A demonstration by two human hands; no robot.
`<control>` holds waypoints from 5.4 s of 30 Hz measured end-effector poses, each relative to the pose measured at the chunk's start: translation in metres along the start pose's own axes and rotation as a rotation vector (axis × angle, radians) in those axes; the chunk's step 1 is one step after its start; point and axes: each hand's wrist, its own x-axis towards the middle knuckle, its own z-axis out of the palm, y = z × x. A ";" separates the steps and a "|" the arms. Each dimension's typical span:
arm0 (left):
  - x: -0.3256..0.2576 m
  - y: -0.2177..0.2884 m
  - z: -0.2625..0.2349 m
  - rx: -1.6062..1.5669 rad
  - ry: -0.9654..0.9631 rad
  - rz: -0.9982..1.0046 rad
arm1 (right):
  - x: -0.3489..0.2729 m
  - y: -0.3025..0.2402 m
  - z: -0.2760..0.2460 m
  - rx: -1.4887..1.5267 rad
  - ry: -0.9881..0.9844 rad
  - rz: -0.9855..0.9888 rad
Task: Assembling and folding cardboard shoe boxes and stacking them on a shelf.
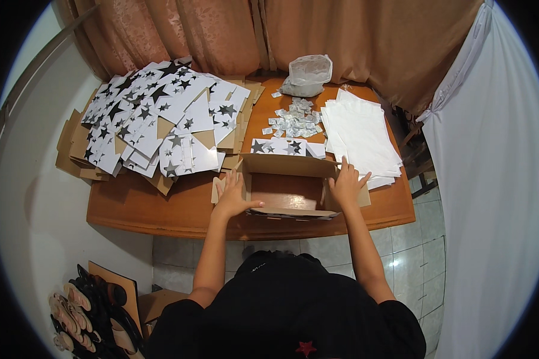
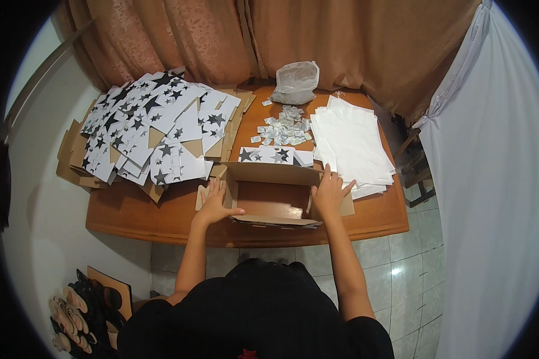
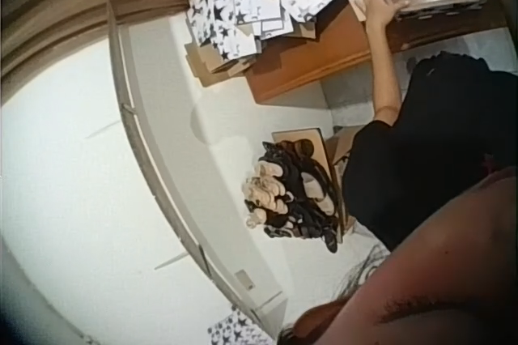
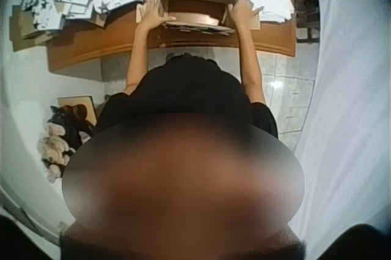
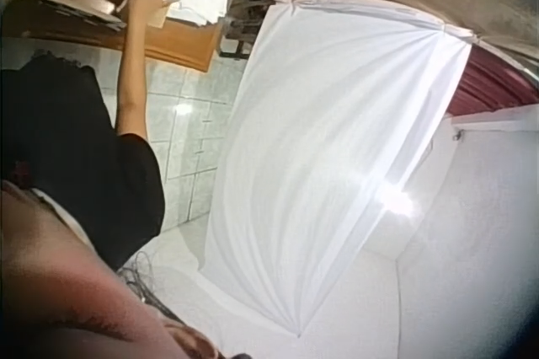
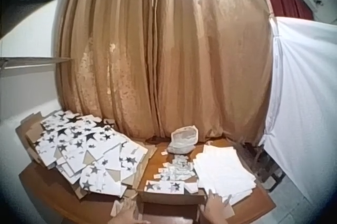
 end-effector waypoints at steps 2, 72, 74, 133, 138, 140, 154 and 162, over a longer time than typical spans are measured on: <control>0.003 -0.002 0.000 -0.020 -0.020 0.024 | 0.001 0.000 0.005 0.112 0.157 0.066; -0.017 -0.011 -0.046 -0.100 0.265 -0.331 | 0.000 -0.031 -0.005 0.179 -0.354 -0.090; -0.023 -0.004 -0.056 -0.443 0.128 -0.201 | -0.003 -0.031 0.001 0.144 -0.357 -0.098; 0.010 0.024 0.019 -0.536 -0.002 0.568 | -0.006 0.018 0.038 0.933 -0.193 -0.120; 0.012 0.042 0.024 -0.176 0.298 0.043 | -0.007 0.016 0.031 0.935 -0.210 -0.102; 0.017 0.040 0.037 -0.144 0.343 -0.050 | -0.008 0.011 0.027 0.872 -0.229 -0.068; 0.022 0.039 0.044 -0.233 0.268 -0.273 | -0.016 -0.026 0.012 0.221 -0.231 -0.170; 0.017 0.047 0.034 -0.168 0.199 -0.320 | -0.017 -0.030 0.010 0.136 -0.277 -0.184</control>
